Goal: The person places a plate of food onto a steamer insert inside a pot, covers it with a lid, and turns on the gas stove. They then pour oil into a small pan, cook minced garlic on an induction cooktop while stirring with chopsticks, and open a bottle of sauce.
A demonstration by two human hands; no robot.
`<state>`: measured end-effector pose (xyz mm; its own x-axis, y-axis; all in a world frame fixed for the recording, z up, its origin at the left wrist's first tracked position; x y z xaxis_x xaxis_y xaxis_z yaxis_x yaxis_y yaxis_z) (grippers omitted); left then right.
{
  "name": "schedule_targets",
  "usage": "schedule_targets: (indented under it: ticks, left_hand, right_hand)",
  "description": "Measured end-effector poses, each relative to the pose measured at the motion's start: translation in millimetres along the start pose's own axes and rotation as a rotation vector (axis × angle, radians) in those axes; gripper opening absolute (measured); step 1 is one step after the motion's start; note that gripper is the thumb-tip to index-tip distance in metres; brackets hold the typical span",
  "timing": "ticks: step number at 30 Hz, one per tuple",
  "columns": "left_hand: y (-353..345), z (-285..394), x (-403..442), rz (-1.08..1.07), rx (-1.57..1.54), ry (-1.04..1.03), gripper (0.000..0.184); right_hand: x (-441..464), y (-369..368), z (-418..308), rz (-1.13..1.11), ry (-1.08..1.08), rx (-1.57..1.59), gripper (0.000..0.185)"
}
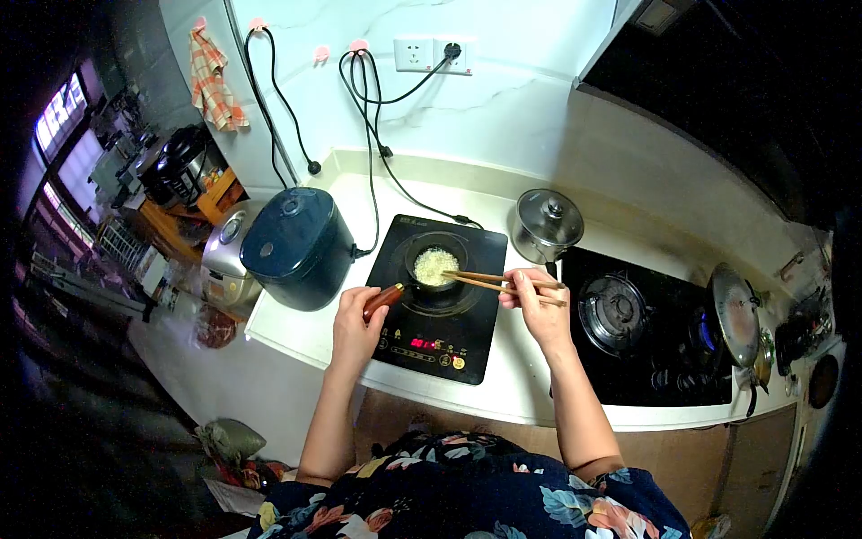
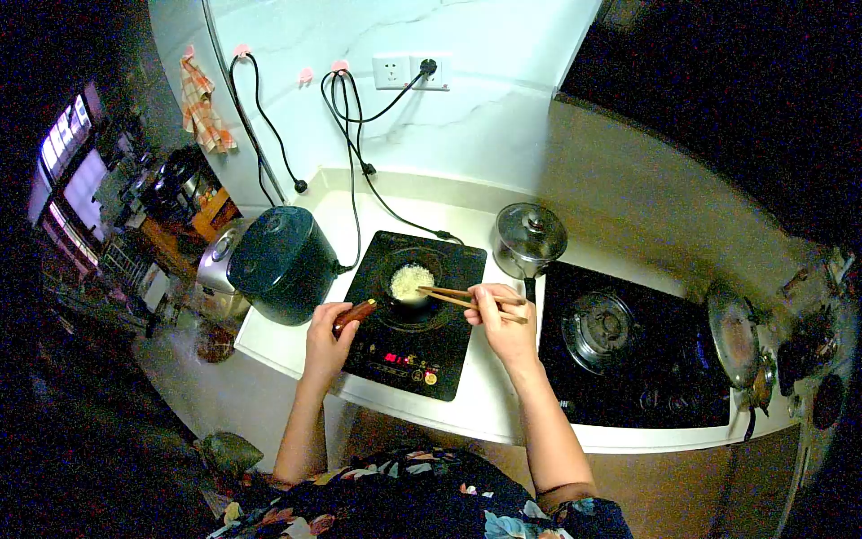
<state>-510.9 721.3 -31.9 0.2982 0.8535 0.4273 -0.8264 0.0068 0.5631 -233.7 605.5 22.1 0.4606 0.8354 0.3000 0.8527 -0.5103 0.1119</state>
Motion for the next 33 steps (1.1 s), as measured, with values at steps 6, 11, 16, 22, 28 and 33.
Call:
schedule_targets:
  ticks: [6, 11, 16, 22, 28, 33]
  left_hand:
    - [0.6, 2.6, 1.2, 0.001, -0.015, 0.000, 0.027]
    - [0.1, 0.2, 2.7, 0.021, 0.001, -0.041, 0.027]
    - [1.4, 0.2, 2.9, 0.006, 0.003, -0.034, 0.028]
    - [3.0, 3.8, 1.2, -0.017, -0.034, 0.024, 0.029]
    - [4.1, 3.2, 2.4, -0.028, -0.041, 0.014, 0.029]
    - [4.6, 0.6, 3.3, -0.030, -0.025, 0.009, 0.029]
  right_hand:
    - [-2.3, 1.6, -5.7, 0.113, 0.054, 0.166, 0.027]
    - [-3.0, 8.1, 9.4, 0.090, 0.038, 0.127, 0.028]
    - [-7.0, 11.8, 14.5, 0.115, 0.017, 0.163, 0.026]
    - [-14.2, 19.9, 11.6, 0.177, 0.019, 0.170, 0.030]
    - [-3.4, 18.5, 24.6, 0.269, -0.021, 0.296, 0.031]
    - [17.0, 7.1, 61.0, 0.316, -0.223, 0.650, 0.039]
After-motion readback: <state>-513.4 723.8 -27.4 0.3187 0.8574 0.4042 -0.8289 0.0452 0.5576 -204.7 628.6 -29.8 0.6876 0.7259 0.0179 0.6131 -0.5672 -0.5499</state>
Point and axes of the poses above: each hand's wrist, its own x-axis towards the middle knuckle, its own y-axis out of the back of the hand, z = x × y, the point moved 1 cm from there along x, towards the middle knuckle, and after that the axes turned 4 degrees about y, right-handed, at the moved point
